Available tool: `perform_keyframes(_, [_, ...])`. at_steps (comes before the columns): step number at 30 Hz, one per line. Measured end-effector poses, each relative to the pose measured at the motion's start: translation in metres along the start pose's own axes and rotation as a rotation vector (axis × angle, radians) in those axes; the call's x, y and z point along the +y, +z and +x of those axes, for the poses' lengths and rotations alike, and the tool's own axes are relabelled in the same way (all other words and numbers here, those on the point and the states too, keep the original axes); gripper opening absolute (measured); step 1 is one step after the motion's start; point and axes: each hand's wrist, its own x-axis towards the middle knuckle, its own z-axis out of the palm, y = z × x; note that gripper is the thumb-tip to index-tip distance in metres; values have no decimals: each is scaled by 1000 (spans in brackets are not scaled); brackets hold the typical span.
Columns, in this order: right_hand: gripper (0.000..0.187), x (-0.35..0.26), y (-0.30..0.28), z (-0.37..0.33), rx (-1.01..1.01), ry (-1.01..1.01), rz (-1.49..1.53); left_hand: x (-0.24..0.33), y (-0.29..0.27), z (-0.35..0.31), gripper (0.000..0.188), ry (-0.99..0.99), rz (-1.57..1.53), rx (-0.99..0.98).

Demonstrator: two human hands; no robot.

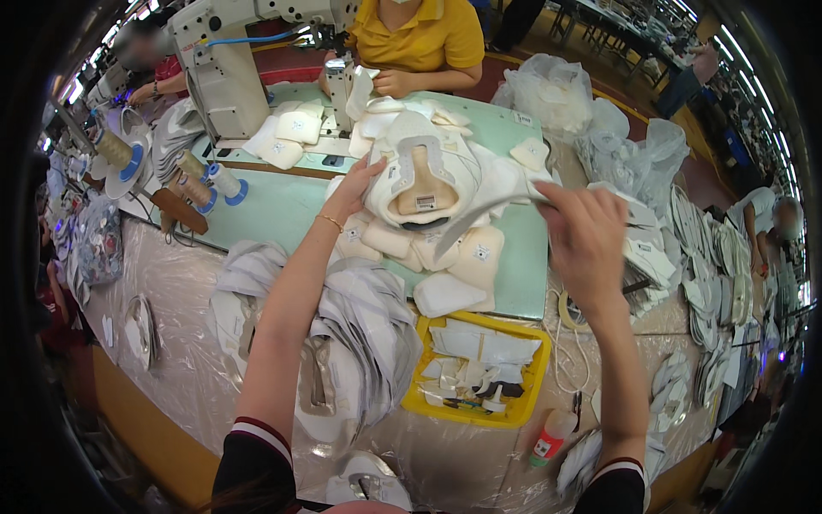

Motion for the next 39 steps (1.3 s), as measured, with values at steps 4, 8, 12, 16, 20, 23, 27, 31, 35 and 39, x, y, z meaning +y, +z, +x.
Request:
perform_keyframes(4, [24,-3,72,53,-221,357,649,0,-1,0,57,-25,-23,-11])
perform_keyframes(8, [26,-6,97,54,-303,664,1140,0,-1,-1,50,-4,-24,9])
perform_keyframes(12, [24,-4,66,-29,-268,693,1458,1,3,-1,55,4,-43,1])
perform_keyframes(16, [22,5,59,-111,-124,1079,1644,13,8,-4,52,31,24,-18])
perform_keyframes(20, [19,27,82,-134,-177,1215,1341,41,16,-5,42,53,162,-103])
perform_keyframes(23, [19,42,109,-131,-83,1129,1429,63,28,-3,43,26,287,-81])
perform_keyframes(27, [22,34,161,-137,54,1265,1336,72,50,-5,61,48,404,36])
perform_keyframes(31, [26,26,182,-162,221,1302,1432,59,64,-11,66,92,319,91])
perform_keyframes(35, [23,26,182,-173,252,1231,1439,47,53,-8,50,86,196,82])
perform_keyframes(39, [18,28,178,-171,257,1240,1564,36,28,-2,39,96,114,69])
